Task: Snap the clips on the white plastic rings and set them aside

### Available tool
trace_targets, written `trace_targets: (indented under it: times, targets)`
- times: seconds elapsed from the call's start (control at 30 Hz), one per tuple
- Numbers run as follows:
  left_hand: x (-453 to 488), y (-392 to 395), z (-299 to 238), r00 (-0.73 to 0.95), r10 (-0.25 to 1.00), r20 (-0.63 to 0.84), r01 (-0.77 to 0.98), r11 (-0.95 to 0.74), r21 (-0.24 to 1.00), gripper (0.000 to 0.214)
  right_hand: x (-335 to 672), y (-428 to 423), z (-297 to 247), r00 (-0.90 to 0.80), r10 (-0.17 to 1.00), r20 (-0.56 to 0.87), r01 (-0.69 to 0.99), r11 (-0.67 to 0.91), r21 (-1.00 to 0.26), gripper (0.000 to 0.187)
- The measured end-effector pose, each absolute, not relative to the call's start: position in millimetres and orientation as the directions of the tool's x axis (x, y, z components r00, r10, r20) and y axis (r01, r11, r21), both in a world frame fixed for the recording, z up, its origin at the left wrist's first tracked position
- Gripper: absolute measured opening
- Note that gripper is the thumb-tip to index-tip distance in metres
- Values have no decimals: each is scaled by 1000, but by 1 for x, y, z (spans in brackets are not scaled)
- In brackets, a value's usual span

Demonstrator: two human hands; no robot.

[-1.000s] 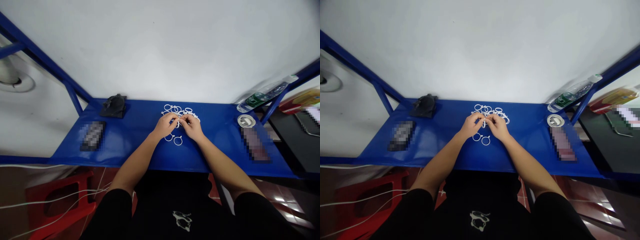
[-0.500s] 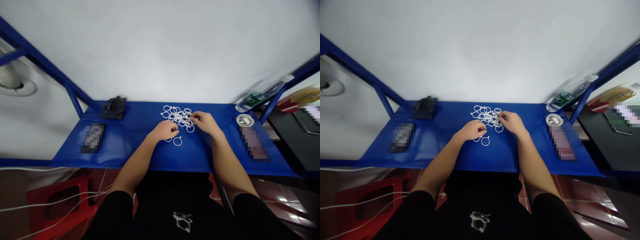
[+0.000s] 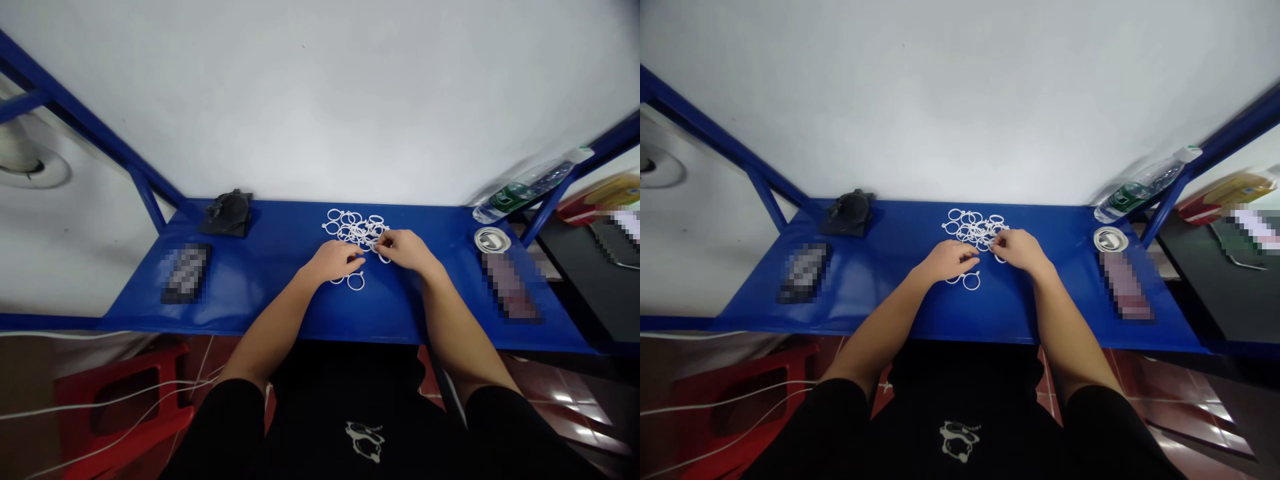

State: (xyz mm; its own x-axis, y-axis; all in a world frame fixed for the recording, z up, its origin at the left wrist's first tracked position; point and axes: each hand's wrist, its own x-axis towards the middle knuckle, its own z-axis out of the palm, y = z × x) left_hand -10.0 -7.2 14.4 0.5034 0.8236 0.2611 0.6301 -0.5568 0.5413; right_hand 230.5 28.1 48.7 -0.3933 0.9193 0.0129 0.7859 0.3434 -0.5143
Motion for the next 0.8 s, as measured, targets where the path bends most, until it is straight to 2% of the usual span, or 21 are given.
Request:
trace_targets:
  times: [0.1,0.2,0.33,0.53,0.7,0.8]
  targets:
    - [-10,-6,16,452,803,389,584,-596,551,18,224,23,49,-424,900,106,539,344,-769,22]
    - [-10,-7,20,401,790,464,556,-612,562,18,212,17,47,-431,885,176,329,336,-883,31]
    - [-11,-8,24,320,809,492,528,-584,617,24,200,14,41,-444,881,161,190,269,-944,39]
    - [-11,-7,22,295,816,497,485,-576,658,16,195,15,35,-460,878,134,32,167,-985,47]
    - [-11,-7,22,294,812,504,489,-580,651,14,188,14,33,-408,902,140,34,168,-985,50]
    - [-12,-5,22,246,792,559,479,-601,640,5,182,11,31,-392,908,148,14,167,-986,49]
